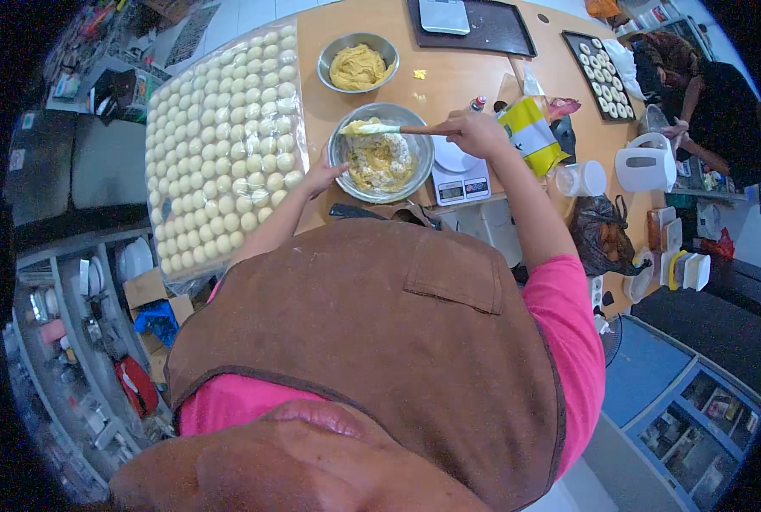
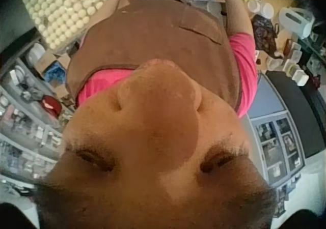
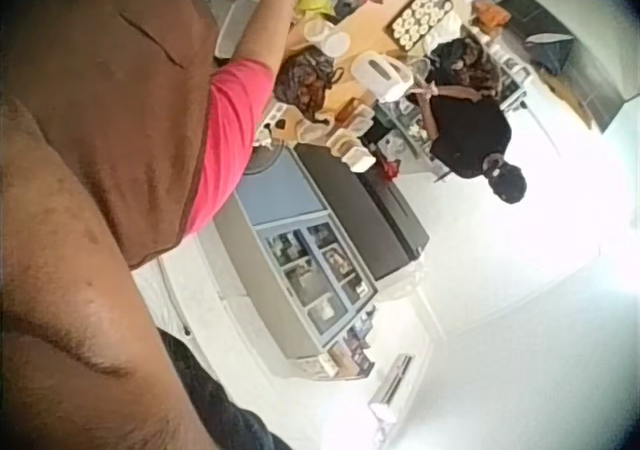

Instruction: The person stirs a mixture in a bowl using a wooden spoon, gradually adding ingredients from a small container.

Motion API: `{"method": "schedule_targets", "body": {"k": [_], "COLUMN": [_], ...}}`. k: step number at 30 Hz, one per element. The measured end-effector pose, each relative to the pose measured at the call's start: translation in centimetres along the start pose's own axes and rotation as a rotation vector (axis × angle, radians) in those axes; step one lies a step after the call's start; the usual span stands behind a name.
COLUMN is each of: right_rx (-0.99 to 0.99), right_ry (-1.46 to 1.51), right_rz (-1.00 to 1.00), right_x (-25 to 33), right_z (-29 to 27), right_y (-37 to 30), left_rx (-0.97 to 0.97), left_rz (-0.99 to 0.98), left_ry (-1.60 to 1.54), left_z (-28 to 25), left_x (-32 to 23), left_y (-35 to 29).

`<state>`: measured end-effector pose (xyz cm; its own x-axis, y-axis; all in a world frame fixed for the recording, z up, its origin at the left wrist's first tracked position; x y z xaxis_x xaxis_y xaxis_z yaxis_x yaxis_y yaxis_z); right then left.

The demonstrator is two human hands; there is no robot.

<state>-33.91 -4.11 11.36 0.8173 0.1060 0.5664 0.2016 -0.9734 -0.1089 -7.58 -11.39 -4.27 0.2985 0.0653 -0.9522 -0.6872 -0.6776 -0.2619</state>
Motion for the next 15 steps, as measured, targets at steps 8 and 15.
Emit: {"method": "schedule_targets", "body": {"k": [8,15], "right_rx": [0.036,-0.030], "right_ry": [-0.359,-0.474], "right_rz": [-0.075,-0.021], "right_x": [4.7,4.5], "right_z": [-1.4,-1.9], "right_y": [-1.2,-2.2], "left_rx": [-0.138,-0.306], "left_rz": [0.046,-0.065], "left_ry": [-0.100,-0.655], "left_z": [-0.2,0.8], "left_x": [0.2,0.9], "left_y": [-0.3,0.8]}}
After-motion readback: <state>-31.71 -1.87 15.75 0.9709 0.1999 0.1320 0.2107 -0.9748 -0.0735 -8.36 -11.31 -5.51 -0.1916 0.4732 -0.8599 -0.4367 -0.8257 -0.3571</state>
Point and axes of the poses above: each hand's wrist, its own y-axis towards the middle knuckle, its own z-axis out of the palm, x = y × z, the point moved 8 cm from there along y, towards the middle knuckle, and after that the axes turned 11 degrees about y, right-handed, at the moved point
